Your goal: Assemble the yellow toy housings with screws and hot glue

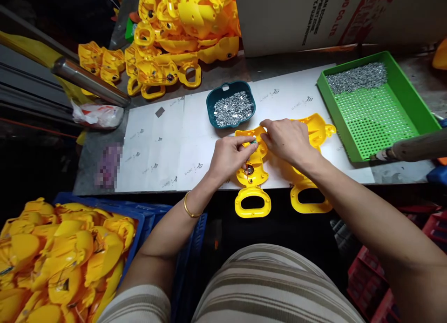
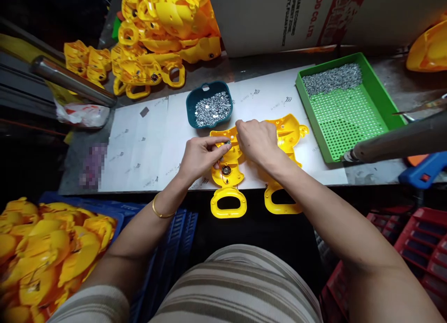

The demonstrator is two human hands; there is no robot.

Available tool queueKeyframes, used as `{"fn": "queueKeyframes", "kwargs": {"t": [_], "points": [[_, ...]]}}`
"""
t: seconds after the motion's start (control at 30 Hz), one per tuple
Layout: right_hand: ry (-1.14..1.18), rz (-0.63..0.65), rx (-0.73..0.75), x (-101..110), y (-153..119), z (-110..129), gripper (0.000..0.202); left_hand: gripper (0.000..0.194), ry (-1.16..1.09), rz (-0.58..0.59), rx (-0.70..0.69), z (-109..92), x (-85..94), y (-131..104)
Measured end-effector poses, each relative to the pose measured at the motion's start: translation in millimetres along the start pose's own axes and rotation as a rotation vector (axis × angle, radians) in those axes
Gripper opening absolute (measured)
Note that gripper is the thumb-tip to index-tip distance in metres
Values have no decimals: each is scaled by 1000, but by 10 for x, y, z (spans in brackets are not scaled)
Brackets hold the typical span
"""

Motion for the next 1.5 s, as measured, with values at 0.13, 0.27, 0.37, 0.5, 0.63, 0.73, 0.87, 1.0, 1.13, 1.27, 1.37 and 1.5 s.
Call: {"fn": "queueKeyframes", "kwargs": {"t": [0.13,0.27,0.37,0.5,0.63,0.73,0.87,1.0,1.13,1.27,1.37,1.5], "points": [[5,1,19,-15,-28,4,24,19,302,-31,-214,-164,-29,-46],[10,6,43,-8,-61,40,24,19,635,-100,-372,-250,-60,-117],[8,28,54,-32,-71,67,23,14,700,-114,-450,-295,-83,-145],[-1,50,65,-67,-71,94,23,11,698,-105,-478,-316,-99,-167],[0,68,62,-73,-76,109,24,12,686,-51,-448,-254,-149,-173],[-3,80,62,-76,-78,121,23,12,655,-30,-421,-200,-163,-164],[-14,87,65,-87,-67,130,23,11,644,-16,-415,-181,-171,-153],[-18,94,72,-87,-67,145,23,10,618,0,-388,-157,-175,-138],[-22,99,79,-81,-80,157,23,12,607,11,-384,-124,-186,-133],[-19,96,82,-91,-59,151,24,13,600,14,-405,-108,-189,-139],[-18,99,80,-98,-40,155,25,12,615,6,-413,-118,-182,-144],[50,4,73,70,-197,172,31,13,650,4,-409,-123,-185,-144]]}}
Point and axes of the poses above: each hand's wrist, its own y-axis towards the middle knuckle, its own x-axis out of the back of the hand, z = x × y, the point moved 10 cm from there along y, towards the middle knuckle
